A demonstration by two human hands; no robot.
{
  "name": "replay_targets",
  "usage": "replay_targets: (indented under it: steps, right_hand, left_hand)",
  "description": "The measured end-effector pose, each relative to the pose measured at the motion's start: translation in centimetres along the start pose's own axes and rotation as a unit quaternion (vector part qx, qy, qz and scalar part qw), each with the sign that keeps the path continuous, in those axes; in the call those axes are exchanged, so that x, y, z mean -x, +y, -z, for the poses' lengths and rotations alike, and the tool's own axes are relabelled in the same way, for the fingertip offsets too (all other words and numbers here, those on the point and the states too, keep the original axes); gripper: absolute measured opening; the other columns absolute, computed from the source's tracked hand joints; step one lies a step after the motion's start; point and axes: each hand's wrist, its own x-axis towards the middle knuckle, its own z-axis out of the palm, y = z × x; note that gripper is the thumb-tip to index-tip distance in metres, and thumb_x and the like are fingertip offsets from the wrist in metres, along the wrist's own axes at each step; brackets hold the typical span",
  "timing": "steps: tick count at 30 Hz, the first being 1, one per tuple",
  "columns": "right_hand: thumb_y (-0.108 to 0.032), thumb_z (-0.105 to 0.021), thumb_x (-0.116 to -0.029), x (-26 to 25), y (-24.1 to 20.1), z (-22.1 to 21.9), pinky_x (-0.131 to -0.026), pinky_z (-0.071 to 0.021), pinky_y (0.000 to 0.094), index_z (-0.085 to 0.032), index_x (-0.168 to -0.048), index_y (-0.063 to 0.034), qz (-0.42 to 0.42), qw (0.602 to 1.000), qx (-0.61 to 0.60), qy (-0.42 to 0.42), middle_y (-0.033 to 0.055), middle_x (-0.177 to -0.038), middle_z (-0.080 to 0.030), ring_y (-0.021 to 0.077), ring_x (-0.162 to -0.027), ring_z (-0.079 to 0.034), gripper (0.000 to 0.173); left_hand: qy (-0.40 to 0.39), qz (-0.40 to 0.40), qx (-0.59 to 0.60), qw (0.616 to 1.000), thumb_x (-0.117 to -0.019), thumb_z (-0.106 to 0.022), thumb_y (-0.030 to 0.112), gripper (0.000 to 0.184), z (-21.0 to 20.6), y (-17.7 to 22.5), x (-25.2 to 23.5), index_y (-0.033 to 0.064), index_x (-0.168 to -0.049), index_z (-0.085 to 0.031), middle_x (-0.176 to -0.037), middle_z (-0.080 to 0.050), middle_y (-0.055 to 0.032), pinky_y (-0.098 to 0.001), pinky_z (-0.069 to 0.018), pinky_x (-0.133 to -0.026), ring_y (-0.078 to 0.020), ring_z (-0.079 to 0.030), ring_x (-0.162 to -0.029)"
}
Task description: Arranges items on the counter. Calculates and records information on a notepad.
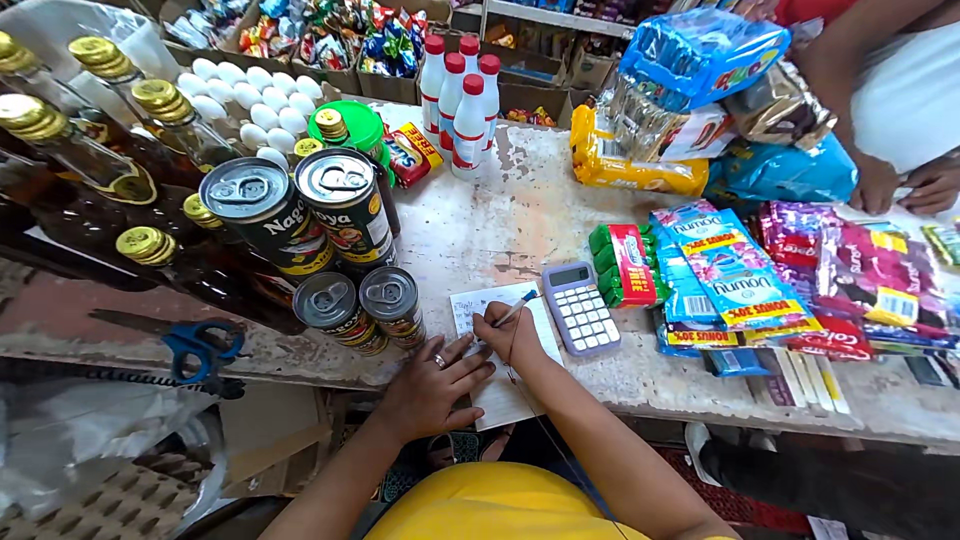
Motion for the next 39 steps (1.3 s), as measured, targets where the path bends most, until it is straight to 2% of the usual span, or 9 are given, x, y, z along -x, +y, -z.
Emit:
replay_targets:
  steps: [5,10,22,26,30,32,36,39]
  right_hand:
    - [-0.016,-0.072,-0.0918,-0.2,-0.1,0.6,-0.054,-0.0422,0.0224,-0.058,-0.066,-0.0056,-0.021,1.000,-0.009,-0.009,-0.0038,-0.056,-0.052,0.0012,-0.052,-0.049,0.031]
    - [-0.014,-0.069,-0.0928,-0.2,-0.2,0.7,-0.052,-0.0372,0.0228,-0.053,-0.064,-0.0075,-0.026,0.999,-0.007,-0.023,-0.0049,-0.055,-0.047,0.0016,-0.051,-0.044,0.033]
    - [-0.009,-0.066,-0.0917,0.0,0.2,0.4,-0.050,-0.0349,0.0227,-0.048,-0.061,-0.0088,0.006,1.000,-0.002,0.019,-0.0045,-0.052,-0.044,0.0024,-0.049,-0.042,0.035]
    - [-0.012,-0.065,-0.0922,0.0,0.1,1.0,-0.053,-0.0369,0.0256,-0.051,-0.063,-0.0067,-0.004,1.000,0.011,-0.025,-0.0033,-0.055,-0.045,0.0040,-0.051,-0.043,0.032]
    - [-0.013,-0.070,-0.0917,0.0,0.2,1.8,-0.054,-0.0434,0.0238,-0.055,-0.066,-0.0056,-0.044,0.998,-0.033,0.008,-0.0027,-0.056,-0.052,0.0032,-0.051,-0.049,0.031]
    - [-0.013,-0.070,-0.0921,0.2,0.5,1.6,-0.053,-0.0426,0.0229,-0.055,-0.065,-0.0062,-0.037,0.998,-0.040,0.020,-0.0031,-0.055,-0.051,0.0027,-0.051,-0.049,0.031]
    - [-0.011,-0.070,-0.0925,0.3,0.6,1.2,-0.052,-0.0393,0.0223,-0.054,-0.065,-0.0058,-0.018,0.999,-0.038,0.022,-0.0032,-0.055,-0.049,0.0024,-0.050,-0.046,0.032]
    - [-0.010,-0.068,-0.0915,0.3,0.4,1.3,-0.052,-0.0376,0.0228,-0.054,-0.065,-0.0061,-0.015,1.000,-0.014,0.015,-0.0035,-0.055,-0.048,0.0025,-0.051,-0.044,0.030]
  left_hand:
    - [-0.004,0.002,-0.001,1.000,-0.1026,-0.026,0.065,0.064,0.1,-0.1,0.0,0.0275,-0.143,-0.058,-0.154,-0.052,0.0056,-0.0573,-0.0333,-0.116,-0.0242,-0.040,-0.149]
    - [-0.001,0.004,0.000,1.000,-0.1025,-0.026,0.065,0.063,0.1,0.0,-0.1,0.0283,-0.141,-0.059,-0.153,-0.053,0.0062,-0.0573,-0.0342,-0.115,-0.0243,-0.042,-0.148]
    - [0.000,0.005,-0.007,1.000,-0.1021,-0.026,0.066,0.064,-0.1,0.0,-0.1,0.0285,-0.142,-0.058,-0.154,-0.053,0.0065,-0.0571,-0.0336,-0.116,-0.0241,-0.041,-0.148]
    - [0.002,0.005,-0.003,1.000,-0.1021,-0.026,0.066,0.063,-0.2,0.1,-0.1,0.0288,-0.141,-0.059,-0.153,-0.054,0.0064,-0.0571,-0.0338,-0.115,-0.0234,-0.042,-0.147]
    - [0.009,0.003,-0.006,1.000,-0.1024,-0.025,0.066,0.063,-0.2,0.0,-0.1,0.0288,-0.141,-0.059,-0.153,-0.054,0.0060,-0.0565,-0.0344,-0.115,-0.0231,-0.043,-0.147]
    - [0.007,0.004,-0.005,1.000,-0.1023,-0.026,0.065,0.063,-0.1,0.0,-0.1,0.0288,-0.141,-0.059,-0.153,-0.054,0.0061,-0.0566,-0.0343,-0.115,-0.0232,-0.043,-0.147]
    - [-0.015,0.010,-0.011,1.000,-0.1016,-0.024,0.067,0.066,0.1,0.2,-0.2,0.0301,-0.148,-0.052,-0.160,-0.045,0.0066,-0.0589,-0.0294,-0.117,-0.0229,-0.035,-0.152]
    - [-0.027,0.010,-0.014,0.999,-0.1015,-0.022,0.068,0.068,0.0,0.2,-0.3,0.0296,-0.149,-0.051,-0.160,-0.045,0.0065,-0.0593,-0.0293,-0.117,-0.0222,-0.036,-0.151]
